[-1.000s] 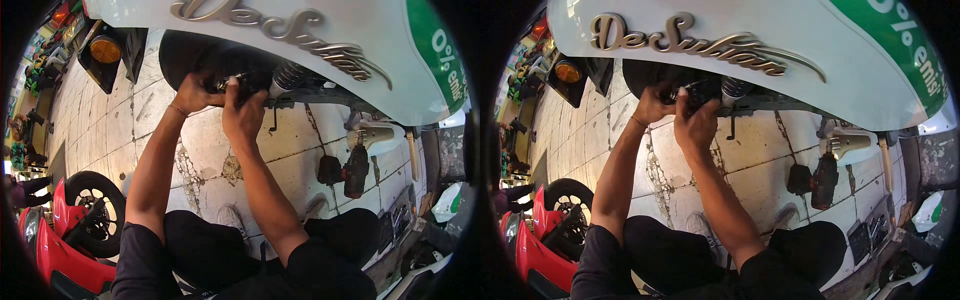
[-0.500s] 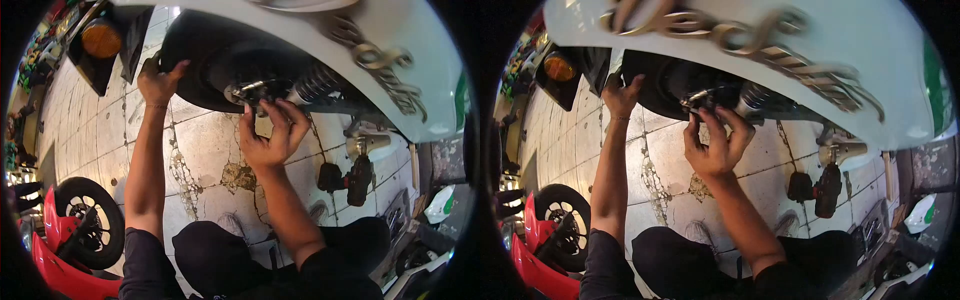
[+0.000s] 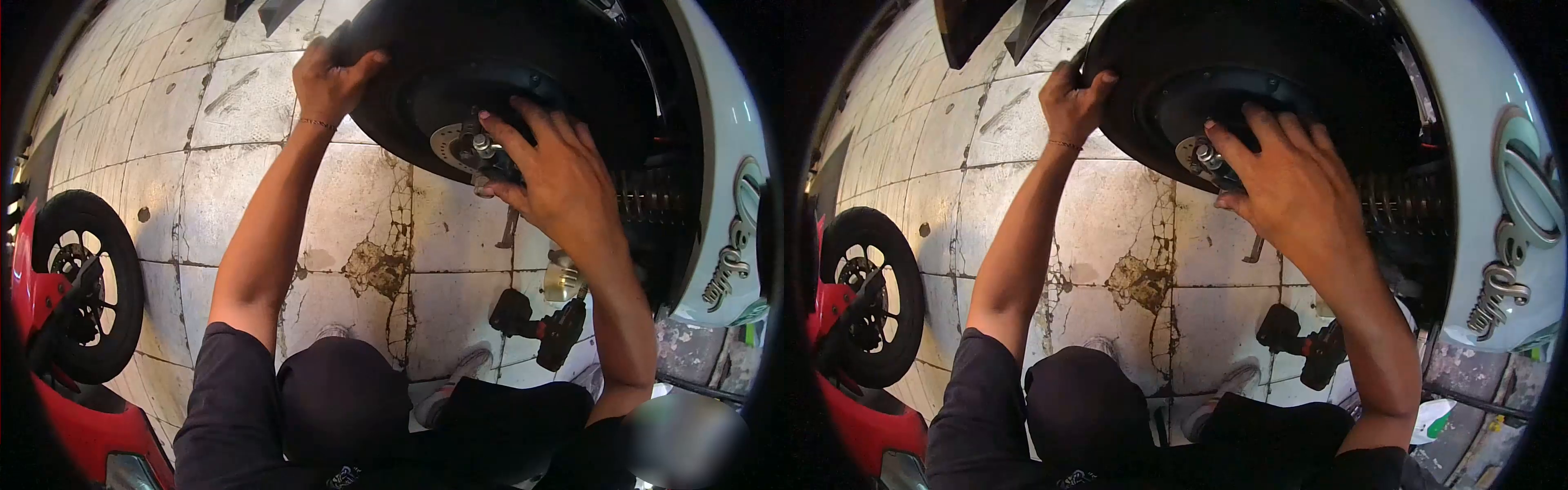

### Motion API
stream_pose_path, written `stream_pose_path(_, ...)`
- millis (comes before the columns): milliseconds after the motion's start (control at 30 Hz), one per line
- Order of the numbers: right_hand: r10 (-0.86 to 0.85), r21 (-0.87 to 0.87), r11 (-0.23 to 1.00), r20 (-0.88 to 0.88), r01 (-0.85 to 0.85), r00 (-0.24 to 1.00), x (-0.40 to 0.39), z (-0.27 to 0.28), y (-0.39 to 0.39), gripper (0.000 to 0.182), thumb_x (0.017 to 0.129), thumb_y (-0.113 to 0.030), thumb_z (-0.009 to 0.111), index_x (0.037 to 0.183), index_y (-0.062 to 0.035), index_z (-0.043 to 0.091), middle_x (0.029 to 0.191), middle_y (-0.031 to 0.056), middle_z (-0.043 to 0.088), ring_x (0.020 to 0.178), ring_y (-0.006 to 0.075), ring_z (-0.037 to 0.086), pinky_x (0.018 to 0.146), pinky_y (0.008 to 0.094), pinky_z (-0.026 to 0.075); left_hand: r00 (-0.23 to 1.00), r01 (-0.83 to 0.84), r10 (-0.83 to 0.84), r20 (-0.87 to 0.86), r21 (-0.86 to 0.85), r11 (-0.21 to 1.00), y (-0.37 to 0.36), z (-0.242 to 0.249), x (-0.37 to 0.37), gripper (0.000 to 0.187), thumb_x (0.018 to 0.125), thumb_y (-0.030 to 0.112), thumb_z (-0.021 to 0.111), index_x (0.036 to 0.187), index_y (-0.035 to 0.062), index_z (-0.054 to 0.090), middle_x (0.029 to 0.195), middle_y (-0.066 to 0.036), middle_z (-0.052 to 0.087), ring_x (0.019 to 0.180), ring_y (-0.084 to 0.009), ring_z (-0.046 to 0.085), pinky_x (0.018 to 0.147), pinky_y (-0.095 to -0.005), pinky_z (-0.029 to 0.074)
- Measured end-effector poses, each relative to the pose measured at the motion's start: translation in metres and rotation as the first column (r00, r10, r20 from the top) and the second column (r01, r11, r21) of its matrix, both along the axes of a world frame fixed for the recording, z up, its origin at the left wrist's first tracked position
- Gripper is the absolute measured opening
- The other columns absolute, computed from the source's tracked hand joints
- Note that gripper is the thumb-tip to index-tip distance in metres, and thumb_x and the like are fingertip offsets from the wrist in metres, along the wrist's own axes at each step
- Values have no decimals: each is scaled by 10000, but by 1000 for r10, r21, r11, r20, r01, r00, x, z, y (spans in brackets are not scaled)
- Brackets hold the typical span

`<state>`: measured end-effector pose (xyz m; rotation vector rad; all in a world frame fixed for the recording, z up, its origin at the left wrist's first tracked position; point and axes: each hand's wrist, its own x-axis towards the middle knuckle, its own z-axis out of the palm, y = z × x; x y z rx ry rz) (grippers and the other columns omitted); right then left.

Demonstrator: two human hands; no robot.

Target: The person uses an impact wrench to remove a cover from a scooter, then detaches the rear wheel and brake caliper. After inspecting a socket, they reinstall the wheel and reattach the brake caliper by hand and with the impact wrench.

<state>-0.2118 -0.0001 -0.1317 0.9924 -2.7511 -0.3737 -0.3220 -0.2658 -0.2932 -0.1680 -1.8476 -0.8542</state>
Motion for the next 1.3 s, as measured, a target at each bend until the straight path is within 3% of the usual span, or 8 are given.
stream_pose_path(67, 12, -30, 999, 20, -11, 1000, 0, 0, -3, 674, 708, -364, 780, 1327, -216, 556, 1324, 121, 513, 1181, 303, 487, 1007, 438, 394, 1000, -10, 7, 29, 110, 994, 1, -7, -3, 561, 646, 554, 823, 923, 77, 721, 749, -110, 648, 638, -280, 641, 586, -339, 515)
stream_pose_path(367, 0, 6, 1000, -65, 0, 998, 4, 2, -1, 565, 738, -318, 770, 1231, -89, 615, 1234, 132, 546, 1115, 312, 513, 988, 445, 395, 999, -10, 17, 32, -213, 977, 27, 109, 24, 637, 643, 597, 810, 864, 9, 707, 692, -140, 634, 618, -260, 647, 554, -361, 495)
stream_pose_path(500, 15, -86, 996, 9, -14, 1000, 4, 7, 0, 505, 750, -283, 761, 1212, -122, 634, 1243, 131, 548, 1141, 299, 513, 987, 449, 400, 999, -41, 44, 5, -262, 964, 18, 80, 11, 569, 671, 533, 825, 911, 25, 733, 725, -119, 661, 614, -225, 652, 548, -315, 503)
stream_pose_path(733, 51, -165, 985, 54, -42, 997, -1, -1, 4, 474, 775, -205, 737, 1228, -142, 611, 1248, 133, 548, 1184, 282, 510, 1017, 415, 402, 991, 15, -61, 118, 360, 933, 10, -53, 5, 623, 785, 600, 699, 998, 15, 712, 707, -89, 596, 639, -211, 574, 603, -318, 464)
stream_pose_path(800, 41, -161, 987, 54, -32, 998, 2, -2, 5, 473, 774, -201, 738, 1224, -136, 608, 1249, 140, 548, 1183, 283, 512, 1019, 418, 404, 964, -111, 34, 262, 284, 953, 8, -56, 7, 584, 867, 554, 618, 1000, -9, 697, 767, -120, 652, 734, -188, 618, 670, -339, 476)
stream_pose_path(1067, 0, -47, 999, 22, 2, 1000, 3, 2, 6, 462, 755, -188, 756, 1187, -102, 616, 1207, 154, 558, 1172, 294, 525, 991, 430, 432, 991, -131, 120, -56, -248, 960, 12, 58, 3, 536, 779, 555, 719, 886, 30, 717, 682, -131, 636, 625, -255, 637, 586, -331, 485)
stream_pose_path(1167, 57, -133, 990, 19, -54, 998, 3, 6, 12, 475, 737, -168, 771, 1183, -100, 623, 1167, 138, 573, 1148, 285, 546, 977, 433, 439, 990, -69, 92, 108, -199, 977, 33, 96, 21, 607, 635, 548, 837, 824, -3, 667, 696, -160, 611, 621, -304, 635, 558, -388, 485)
stream_pose_path(1300, 23, -116, 993, 78, -14, 997, 2, 19, 11, 546, 684, -157, 810, 1197, -131, 624, 1141, 115, 586, 1092, 278, 573, 938, 424, 461, 986, -94, 107, 125, -110, 990, 17, 62, 16, 530, 730, 515, 775, 867, 9, 696, 699, -159, 626, 636, -290, 637, 579, -363, 481)
